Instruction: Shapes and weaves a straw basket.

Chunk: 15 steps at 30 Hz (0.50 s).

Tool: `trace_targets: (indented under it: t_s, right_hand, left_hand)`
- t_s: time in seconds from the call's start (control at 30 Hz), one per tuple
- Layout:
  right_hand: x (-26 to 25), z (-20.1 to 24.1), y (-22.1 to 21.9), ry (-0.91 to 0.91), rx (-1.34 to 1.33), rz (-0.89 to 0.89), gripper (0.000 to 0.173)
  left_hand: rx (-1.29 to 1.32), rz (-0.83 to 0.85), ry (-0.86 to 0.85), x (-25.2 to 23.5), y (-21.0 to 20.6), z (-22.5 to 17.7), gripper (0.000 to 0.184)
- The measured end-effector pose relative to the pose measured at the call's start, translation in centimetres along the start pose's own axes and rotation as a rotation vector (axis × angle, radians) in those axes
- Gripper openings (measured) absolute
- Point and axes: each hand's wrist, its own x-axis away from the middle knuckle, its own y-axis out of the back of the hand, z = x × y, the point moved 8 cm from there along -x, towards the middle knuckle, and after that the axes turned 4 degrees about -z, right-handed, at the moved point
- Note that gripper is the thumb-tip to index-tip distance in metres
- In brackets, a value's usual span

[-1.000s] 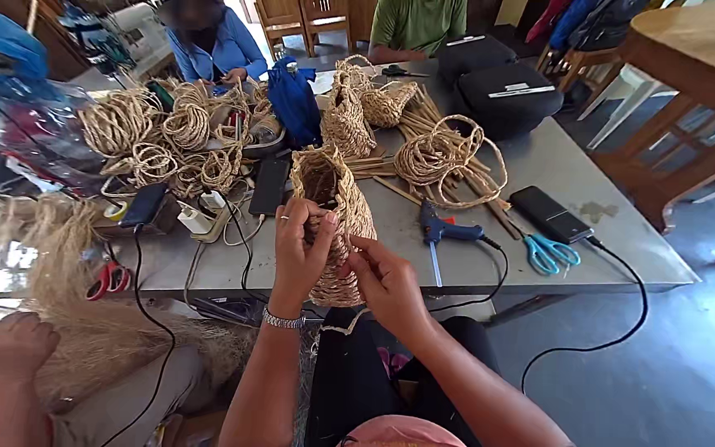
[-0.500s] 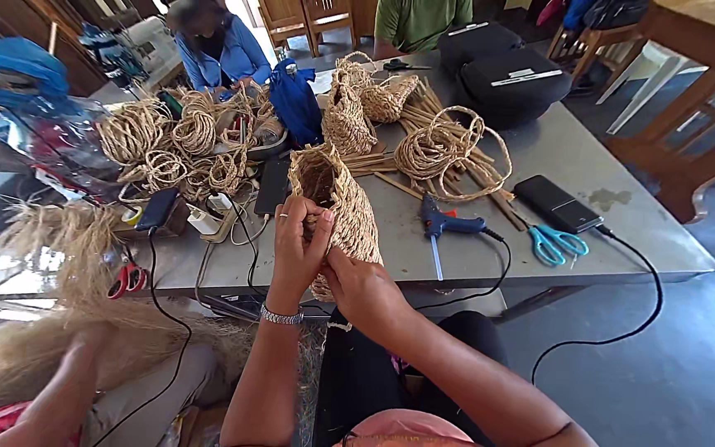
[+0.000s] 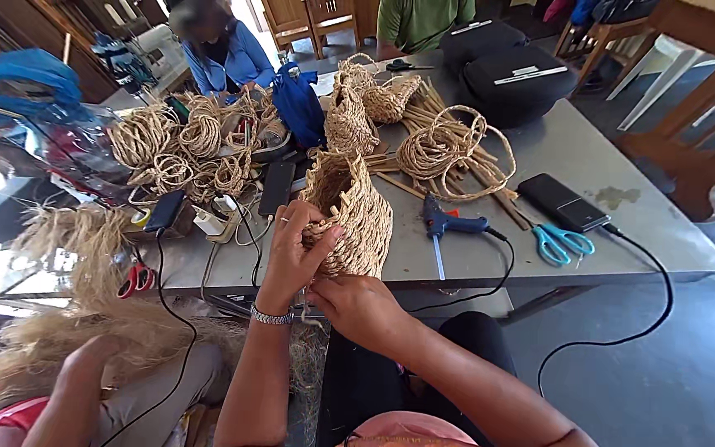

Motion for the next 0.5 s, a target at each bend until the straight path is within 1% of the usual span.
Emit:
trace_targets:
  t_s: [0.03, 0.07, 0.17, 0.2, 0.23, 0.3, 0.37, 0.43, 0.5]
  right_hand:
    - [0.1, 0.1, 0.7, 0.024, -0.021, -0.039, 0.039]
    - [0.0, -0.2, 1.7, 0.029, -0.051, -0.115, 0.038]
    - [-0.7, -2.2, 5.8, 0.011, -0.083, -0.393, 0.021]
    - [-1.0, -3.0, 7.1, 0.011, -0.062, -0.465, 0.019]
    - [-1.5, -3.8, 8.3, 0.008, -0.036, -0.514, 0.023]
    - [-2.8, -4.9, 9.6, 0.020, -0.007, -0.531, 0.036]
    - [-4.1, -5.4, 9.5, 0.062, 0.000, -0.479, 0.044]
    - [-5.2, -5.6, 8.3, 0.113, 0.032, -0.417, 0.044]
    - [-5.5, -5.8, 6.9, 0.141, 0.080, -0.397, 0.038]
  left_hand:
    - [-0.011, 0.001, -0.013, 0.1, 0.1, -0.1, 0.026]
    - [-0.028, 0.006, -0.025, 0.1, 0.2, -0.2, 0.026]
    - [-0.106, 0.018, -0.045, 0.1, 0.7, -0.9, 0.027]
    - [-0.133, 0.020, -0.036, 0.2, 0.8, -1.2, 0.027]
    - [-0.159, 0.020, -0.019, 0.3, 0.9, -1.5, 0.027]
    - [-0.200, 0.006, 0.017, 0.4, 1.1, -2.1, 0.028]
    - [-0.221, -0.018, 0.037, 0.6, 1.2, -2.5, 0.028]
    - [-0.228, -0.024, 0.042, 0.6, 1.4, -2.5, 0.028]
    - [-0.230, -0.016, 0.047, 0.8, 1.7, -2.2, 0.028]
